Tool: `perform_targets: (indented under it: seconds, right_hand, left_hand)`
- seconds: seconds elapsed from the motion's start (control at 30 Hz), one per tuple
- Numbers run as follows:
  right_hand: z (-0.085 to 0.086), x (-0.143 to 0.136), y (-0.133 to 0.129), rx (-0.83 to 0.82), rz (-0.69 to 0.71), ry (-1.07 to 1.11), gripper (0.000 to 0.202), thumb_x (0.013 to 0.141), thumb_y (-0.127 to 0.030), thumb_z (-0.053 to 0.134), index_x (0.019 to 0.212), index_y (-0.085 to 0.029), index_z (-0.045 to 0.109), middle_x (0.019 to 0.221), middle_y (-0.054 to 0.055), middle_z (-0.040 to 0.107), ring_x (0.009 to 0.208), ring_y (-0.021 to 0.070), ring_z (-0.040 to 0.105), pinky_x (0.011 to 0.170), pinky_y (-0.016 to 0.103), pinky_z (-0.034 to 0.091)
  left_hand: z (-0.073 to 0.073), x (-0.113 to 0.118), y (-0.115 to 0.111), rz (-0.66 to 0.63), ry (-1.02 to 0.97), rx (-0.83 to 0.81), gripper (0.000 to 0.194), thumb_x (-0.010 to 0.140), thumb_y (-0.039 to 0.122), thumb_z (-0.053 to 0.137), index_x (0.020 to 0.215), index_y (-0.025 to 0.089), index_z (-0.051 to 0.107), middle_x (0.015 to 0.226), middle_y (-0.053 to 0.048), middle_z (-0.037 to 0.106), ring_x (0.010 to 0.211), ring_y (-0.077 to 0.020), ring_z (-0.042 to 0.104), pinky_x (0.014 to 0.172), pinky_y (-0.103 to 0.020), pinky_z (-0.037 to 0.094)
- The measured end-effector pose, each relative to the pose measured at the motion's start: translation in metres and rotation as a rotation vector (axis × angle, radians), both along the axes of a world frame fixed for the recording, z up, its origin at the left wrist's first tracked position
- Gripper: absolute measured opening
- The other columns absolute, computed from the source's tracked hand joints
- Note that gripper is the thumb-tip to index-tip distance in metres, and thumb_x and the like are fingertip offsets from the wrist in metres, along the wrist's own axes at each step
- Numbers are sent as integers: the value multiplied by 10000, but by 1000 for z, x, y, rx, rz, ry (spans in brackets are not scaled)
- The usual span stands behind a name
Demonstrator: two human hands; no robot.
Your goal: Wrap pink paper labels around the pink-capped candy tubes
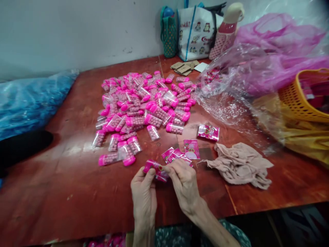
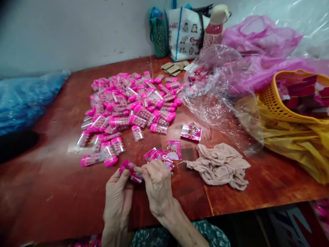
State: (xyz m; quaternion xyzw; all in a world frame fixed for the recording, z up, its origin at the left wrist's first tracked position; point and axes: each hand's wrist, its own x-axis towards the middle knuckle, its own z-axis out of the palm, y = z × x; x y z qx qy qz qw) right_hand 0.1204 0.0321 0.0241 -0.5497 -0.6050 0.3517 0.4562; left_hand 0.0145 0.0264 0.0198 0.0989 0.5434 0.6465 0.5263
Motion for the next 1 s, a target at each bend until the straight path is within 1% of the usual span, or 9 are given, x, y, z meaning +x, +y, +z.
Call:
perform_targets:
  seconds: [0.1,0.17,0.23,0.3,0.4,0.57,0.77,0.9,1.0]
  right_hand:
    - [2,-22,11,57,78,-141,290,930,-215,389,752,-163,612,663,30,573,654,167,507,602,281,403]
    - [2,-40,24,97,150,-214,201,914,-172,417,911,-172,618,768,52,597,740,186,516,662,299,426]
    - [3,-61,38,182,278,-328,240,883,-119,448,1062,-206,581,927,71,604,868,212,508,739,334,436]
    - [4,-80,49,315,437,-540,349,848,-72,456,1171,-190,512,1142,107,547,1036,255,454,823,400,426]
    - [2,-96,55,407,559,-684,418,788,-26,479,1198,-108,474,1282,158,448,1165,294,367,916,466,377]
    - [-5,-80,36,411,639,-717,230,763,-30,507,979,-62,578,1198,196,505,1136,308,422,915,450,393]
    - [-6,-61,19,344,650,-606,399,904,-84,368,1301,-117,389,1378,131,397,1321,231,256,1034,384,331]
    - [-5,-63,26,318,698,-655,286,901,-97,391,1146,-113,537,1326,162,454,1292,279,318,1022,481,328]
    - [-1,-54,30,293,730,-660,284,879,-62,410,1128,-106,539,1309,166,465,1274,265,340,992,459,365]
  left_hand:
    - [4,-30,-5,147,18,14,259,471,200,840,664,138,679,603,26,677,536,-68,589,556,-150,506]
    - [11,-49,-8,237,27,30,275,437,211,852,635,162,668,582,60,671,529,-58,594,568,-129,509]
    - [21,-64,-10,320,7,46,268,439,205,850,628,176,662,578,76,670,547,-65,611,571,-123,513]
    - [31,-74,-10,412,-37,52,182,525,172,809,622,179,655,572,74,669,558,-75,620,550,-123,511]
    - [41,-81,-8,506,-112,54,107,673,120,696,610,188,644,556,72,662,518,-74,604,512,-135,507]
    - [36,-83,-5,439,-173,85,120,681,154,708,592,205,646,550,71,662,472,-83,584,484,-158,513]
    - [27,-75,-4,387,-185,56,100,772,182,634,687,199,683,652,26,701,585,-104,634,609,-179,545]
    - [27,-78,-3,426,-217,-5,192,801,208,606,617,200,660,571,32,676,515,-96,612,529,-173,533]
    - [26,-83,-3,413,-250,-37,197,771,275,642,595,187,650,531,21,658,468,-105,592,444,-183,505]
